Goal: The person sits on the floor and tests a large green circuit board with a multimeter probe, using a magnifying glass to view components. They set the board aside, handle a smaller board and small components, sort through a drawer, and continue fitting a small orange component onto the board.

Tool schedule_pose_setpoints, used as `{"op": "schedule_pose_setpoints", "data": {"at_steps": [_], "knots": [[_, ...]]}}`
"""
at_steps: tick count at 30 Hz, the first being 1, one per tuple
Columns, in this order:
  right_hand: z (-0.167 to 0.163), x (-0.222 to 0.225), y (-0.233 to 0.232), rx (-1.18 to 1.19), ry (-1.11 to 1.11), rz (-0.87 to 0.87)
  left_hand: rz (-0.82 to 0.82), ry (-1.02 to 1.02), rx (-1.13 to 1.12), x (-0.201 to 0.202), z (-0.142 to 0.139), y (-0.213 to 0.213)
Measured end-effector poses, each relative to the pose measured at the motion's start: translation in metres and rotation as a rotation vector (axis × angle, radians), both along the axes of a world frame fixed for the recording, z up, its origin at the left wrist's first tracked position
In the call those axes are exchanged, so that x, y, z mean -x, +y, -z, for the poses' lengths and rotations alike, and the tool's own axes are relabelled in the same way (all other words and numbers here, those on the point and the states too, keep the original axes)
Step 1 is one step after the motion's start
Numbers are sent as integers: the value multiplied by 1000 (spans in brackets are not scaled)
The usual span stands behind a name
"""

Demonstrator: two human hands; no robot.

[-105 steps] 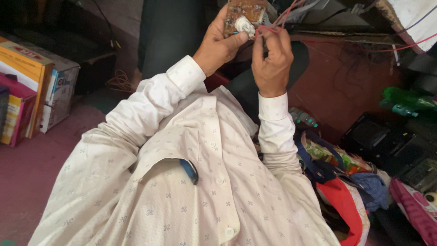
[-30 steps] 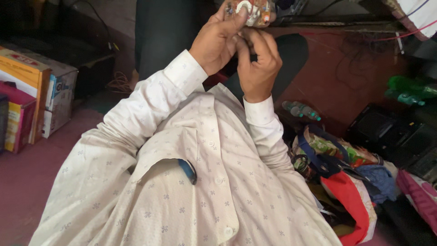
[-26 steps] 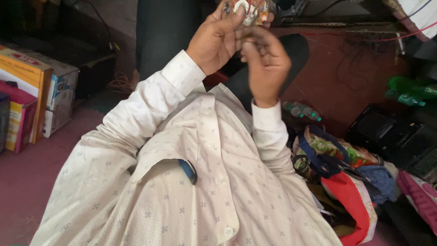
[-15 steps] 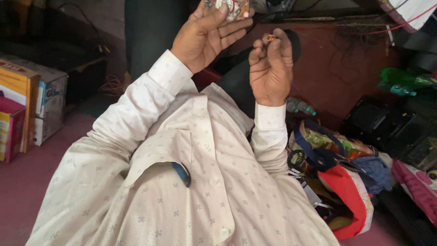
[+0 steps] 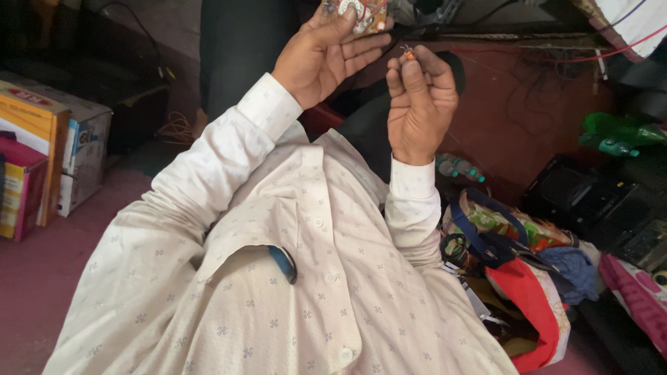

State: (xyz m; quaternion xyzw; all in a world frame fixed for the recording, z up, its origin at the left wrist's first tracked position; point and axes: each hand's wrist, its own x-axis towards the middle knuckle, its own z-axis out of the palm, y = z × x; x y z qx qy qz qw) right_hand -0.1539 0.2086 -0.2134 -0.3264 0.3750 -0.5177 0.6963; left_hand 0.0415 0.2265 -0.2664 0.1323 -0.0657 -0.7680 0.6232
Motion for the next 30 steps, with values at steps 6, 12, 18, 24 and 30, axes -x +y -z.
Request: {"op": "schedule_pose_setpoints", "data": {"at_steps": [6,12,18,24,30], "knots": [[-1,-4,0,16,13,-1,24,45,-88,7,26,-10],[1,-24,12,3,90,-117,184,225,-164,22,55,-23],[29,-81,-2,102,304,-143,142,314,-215,11,54,-21],[59,-141,-42,5,358,-233,-315,-49,-275,-41,47,0],[55,-205,-49,95,562,-563,-633,-99,-365,-99,56,9]]}}
